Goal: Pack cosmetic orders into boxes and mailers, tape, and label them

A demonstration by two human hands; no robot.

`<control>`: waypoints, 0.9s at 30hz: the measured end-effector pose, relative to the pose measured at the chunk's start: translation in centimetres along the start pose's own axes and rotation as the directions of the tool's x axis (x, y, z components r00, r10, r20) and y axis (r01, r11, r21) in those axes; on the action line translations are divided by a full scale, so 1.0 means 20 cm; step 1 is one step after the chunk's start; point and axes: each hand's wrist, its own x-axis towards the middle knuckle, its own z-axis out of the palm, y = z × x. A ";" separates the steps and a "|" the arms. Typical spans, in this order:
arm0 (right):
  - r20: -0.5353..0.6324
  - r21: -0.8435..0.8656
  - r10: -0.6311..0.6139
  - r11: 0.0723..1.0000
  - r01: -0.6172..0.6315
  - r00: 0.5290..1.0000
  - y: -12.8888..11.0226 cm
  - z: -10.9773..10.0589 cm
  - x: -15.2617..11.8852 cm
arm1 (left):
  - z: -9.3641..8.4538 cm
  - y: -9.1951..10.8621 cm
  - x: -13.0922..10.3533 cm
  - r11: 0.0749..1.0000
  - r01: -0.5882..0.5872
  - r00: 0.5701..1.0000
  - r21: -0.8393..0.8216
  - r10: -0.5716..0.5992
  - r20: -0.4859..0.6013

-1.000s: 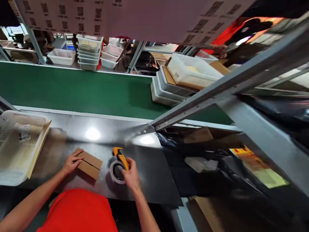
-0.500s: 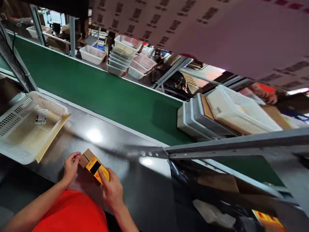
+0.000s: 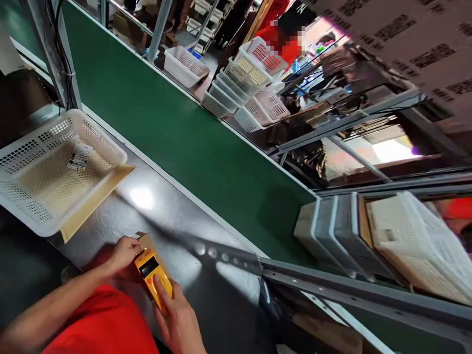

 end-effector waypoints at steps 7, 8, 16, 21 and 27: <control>0.091 -0.079 0.080 0.994 -0.073 0.993 0.01 -0.06 0.00 | -0.34 0.13 0.26 0.997 0.033 0.989 0.064 -0.024 -0.144; 0.097 -0.111 0.086 0.991 -0.075 0.992 0.01 -0.05 0.01 | -0.37 0.13 0.29 0.996 0.043 0.990 0.079 -0.032 -0.141; 0.183 -0.277 0.147 0.956 -0.093 0.972 -0.03 -0.03 0.11 | -0.31 -0.02 0.28 0.950 0.050 0.997 0.307 -0.028 -0.077; 0.217 -0.306 0.146 0.949 -0.075 0.965 -0.04 -0.06 0.15 | -0.24 -0.08 0.24 0.852 -0.011 0.999 0.524 0.035 -0.037; 0.182 -0.292 0.115 0.955 -0.058 0.977 -0.07 -0.10 0.18 | -0.25 0.06 0.30 0.735 0.009 0.997 0.678 0.046 -0.063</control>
